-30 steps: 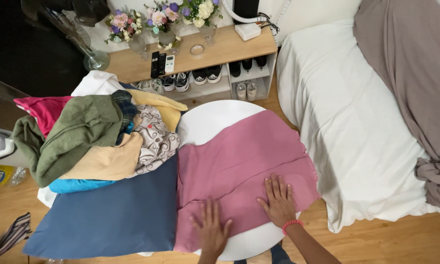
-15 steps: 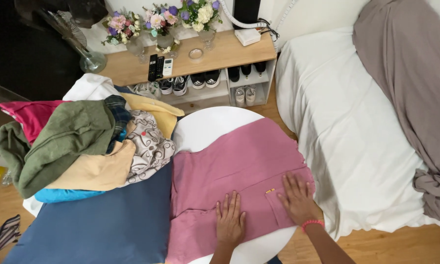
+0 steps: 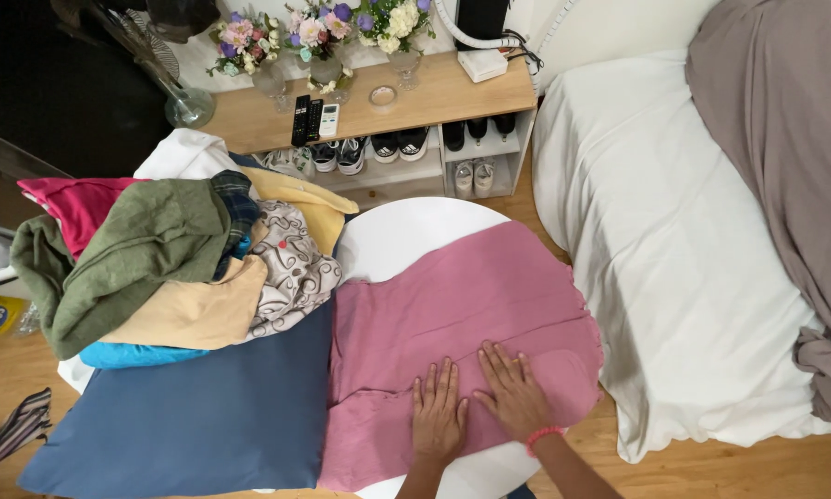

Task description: The person folds a pink shirt on a white round table. They smooth the fabric, fold the sides inward, and then fold the shirt in half multiple times to create a compact bundle.

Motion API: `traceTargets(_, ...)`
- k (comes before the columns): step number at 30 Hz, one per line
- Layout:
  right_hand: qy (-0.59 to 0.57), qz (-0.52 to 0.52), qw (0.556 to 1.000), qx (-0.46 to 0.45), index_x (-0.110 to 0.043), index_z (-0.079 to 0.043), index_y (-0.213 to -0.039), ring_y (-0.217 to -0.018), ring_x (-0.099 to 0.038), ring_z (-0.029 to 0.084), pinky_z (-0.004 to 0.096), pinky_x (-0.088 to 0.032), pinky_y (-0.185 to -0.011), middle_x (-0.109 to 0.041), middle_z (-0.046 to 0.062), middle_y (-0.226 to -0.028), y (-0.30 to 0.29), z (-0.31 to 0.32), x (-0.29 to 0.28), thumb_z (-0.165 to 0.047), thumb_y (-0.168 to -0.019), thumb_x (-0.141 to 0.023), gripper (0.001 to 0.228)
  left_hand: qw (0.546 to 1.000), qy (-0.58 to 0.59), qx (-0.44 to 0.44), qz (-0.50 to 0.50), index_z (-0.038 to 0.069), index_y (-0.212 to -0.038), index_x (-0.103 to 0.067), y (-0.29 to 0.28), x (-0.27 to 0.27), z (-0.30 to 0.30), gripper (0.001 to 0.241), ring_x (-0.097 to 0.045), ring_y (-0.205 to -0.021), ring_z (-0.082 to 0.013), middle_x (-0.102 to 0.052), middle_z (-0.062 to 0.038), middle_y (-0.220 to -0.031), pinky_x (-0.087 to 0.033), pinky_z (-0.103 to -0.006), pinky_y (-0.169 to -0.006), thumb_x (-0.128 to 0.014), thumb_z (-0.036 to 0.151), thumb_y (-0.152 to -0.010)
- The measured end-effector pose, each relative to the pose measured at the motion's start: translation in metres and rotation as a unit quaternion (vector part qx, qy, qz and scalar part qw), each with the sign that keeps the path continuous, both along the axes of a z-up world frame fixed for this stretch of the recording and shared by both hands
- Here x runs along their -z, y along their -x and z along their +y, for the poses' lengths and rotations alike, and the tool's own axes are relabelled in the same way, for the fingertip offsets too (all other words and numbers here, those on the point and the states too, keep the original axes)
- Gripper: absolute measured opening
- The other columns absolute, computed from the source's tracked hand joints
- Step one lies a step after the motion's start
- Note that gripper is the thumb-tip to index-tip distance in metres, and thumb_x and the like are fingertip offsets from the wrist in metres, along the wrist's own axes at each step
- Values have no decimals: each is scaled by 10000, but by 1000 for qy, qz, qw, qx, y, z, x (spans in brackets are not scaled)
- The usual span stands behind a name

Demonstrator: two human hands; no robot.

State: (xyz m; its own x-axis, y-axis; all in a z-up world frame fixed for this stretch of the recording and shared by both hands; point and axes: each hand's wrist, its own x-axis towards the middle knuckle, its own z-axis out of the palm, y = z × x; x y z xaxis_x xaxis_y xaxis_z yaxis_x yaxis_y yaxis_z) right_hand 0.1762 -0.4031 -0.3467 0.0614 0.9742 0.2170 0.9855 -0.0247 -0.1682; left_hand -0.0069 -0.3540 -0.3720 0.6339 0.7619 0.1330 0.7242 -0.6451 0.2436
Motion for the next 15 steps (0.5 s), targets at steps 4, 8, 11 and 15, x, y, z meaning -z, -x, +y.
traceTargets(4, 8, -4, 999, -34, -246, -87, -1570, -1489, -195, 291, 517, -146, -1176, -241, 98, -1636, -33, -5, -2, -591, -964, -398, 802, 1000, 14, -2, 3, 77, -1604, -268, -1, 2, 0, 647, -178, -1543, -290, -250, -74, -1680, -75, -531, -1222, -367, 405, -1056)
traceTargets(8, 70, -1, 998, 1, -259, -146, -1568, -1499, -214, 278, 498, -158, -1206, -250, 75, -1632, -35, -9, -3, -583, -972, -408, 754, 1000, 21, -7, -5, 83, -1605, -269, -2, -5, -2, 663, -177, -1541, -290, -244, -65, -1681, -73, -548, -1218, -391, 414, -1043)
traceTargets(11, 49, -1, 999, 12, -263, -140, -1568, -1492, -227, 287, 503, -165, -1196, -259, 76, -1630, -31, -8, -4, -581, -959, -419, 768, 1000, -2, -17, -9, 94, -1598, -271, -3, -10, -3, 669, -180, -1538, -281, -244, -54, -1677, -63, -582, -1204, -405, 421, -1030)
traceTargets(15, 28, -17, 999, 18, -262, -137, -1568, -1493, -231, 300, 509, -175, -1192, -265, 74, -1630, -29, -9, -5, -576, -954, -420, 771, 1000, -17, -22, 3, 96, -1593, -272, -5, -10, -4, 682, -179, -1530, -276, -244, -40, -1671, -48, -622, -1182, -418, 420, -1010)
